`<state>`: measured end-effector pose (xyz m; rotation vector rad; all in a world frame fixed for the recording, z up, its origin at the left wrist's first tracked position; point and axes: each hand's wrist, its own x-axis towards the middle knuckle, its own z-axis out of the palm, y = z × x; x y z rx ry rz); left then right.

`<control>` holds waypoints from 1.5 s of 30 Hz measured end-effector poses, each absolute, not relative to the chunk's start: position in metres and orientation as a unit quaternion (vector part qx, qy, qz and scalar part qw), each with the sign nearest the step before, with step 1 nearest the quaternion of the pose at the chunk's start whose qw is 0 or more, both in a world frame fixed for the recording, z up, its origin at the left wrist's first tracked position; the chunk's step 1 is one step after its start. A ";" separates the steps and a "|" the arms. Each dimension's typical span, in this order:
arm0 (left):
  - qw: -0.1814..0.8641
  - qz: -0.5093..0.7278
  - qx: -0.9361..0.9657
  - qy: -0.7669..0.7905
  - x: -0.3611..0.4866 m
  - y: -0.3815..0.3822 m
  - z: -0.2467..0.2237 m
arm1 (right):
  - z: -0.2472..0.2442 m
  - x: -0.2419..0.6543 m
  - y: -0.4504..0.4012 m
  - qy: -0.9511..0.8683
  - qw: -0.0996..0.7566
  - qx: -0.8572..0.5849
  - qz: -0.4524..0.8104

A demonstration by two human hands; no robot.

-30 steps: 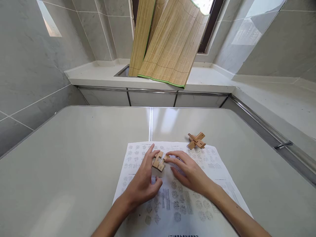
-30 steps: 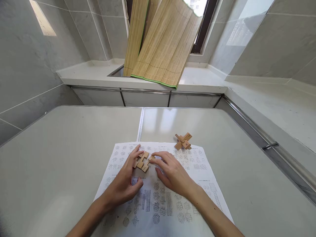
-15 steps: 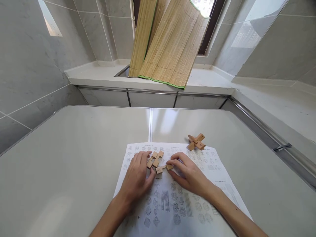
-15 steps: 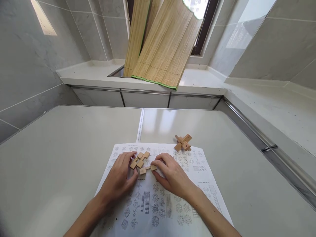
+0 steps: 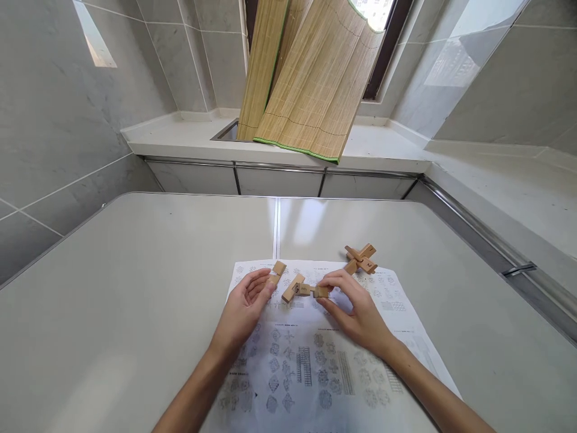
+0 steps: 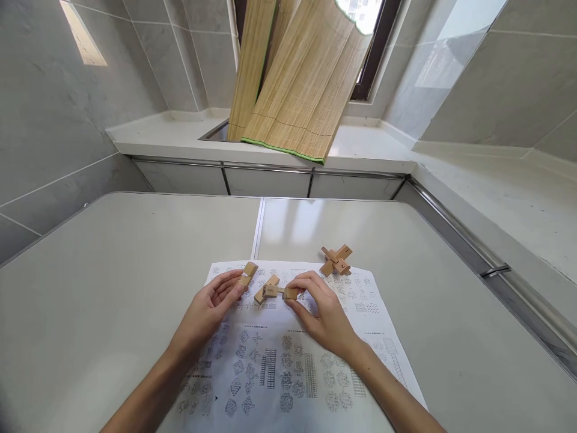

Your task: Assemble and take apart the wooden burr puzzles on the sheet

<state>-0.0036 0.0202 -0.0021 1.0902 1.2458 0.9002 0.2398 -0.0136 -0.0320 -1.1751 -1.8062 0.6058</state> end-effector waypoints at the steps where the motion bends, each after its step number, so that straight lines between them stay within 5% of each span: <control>1: 0.622 0.391 0.434 0.521 -0.004 0.021 -0.001 | -0.031 0.240 -0.014 -0.721 0.440 -0.476 0.246; 8: 0.743 0.411 0.298 0.436 -0.006 0.021 0.004 | -0.032 0.241 -0.013 -0.693 0.452 -0.493 0.269; 23: 0.720 0.407 0.312 0.468 -0.005 0.019 0.005 | -0.032 0.240 -0.014 -0.668 0.456 -0.506 0.299; 27: 0.614 0.393 0.419 0.541 -0.004 0.017 0.006 | -0.032 0.240 -0.014 -0.661 0.456 -0.512 0.303; 36: 0.164 0.310 0.726 0.592 -0.005 0.011 -0.013 | -0.035 0.241 -0.014 -0.667 0.447 -0.522 0.288; 45: 0.102 0.321 0.788 0.515 -0.003 0.012 -0.020 | -0.032 0.240 -0.014 -0.668 0.447 -0.527 0.276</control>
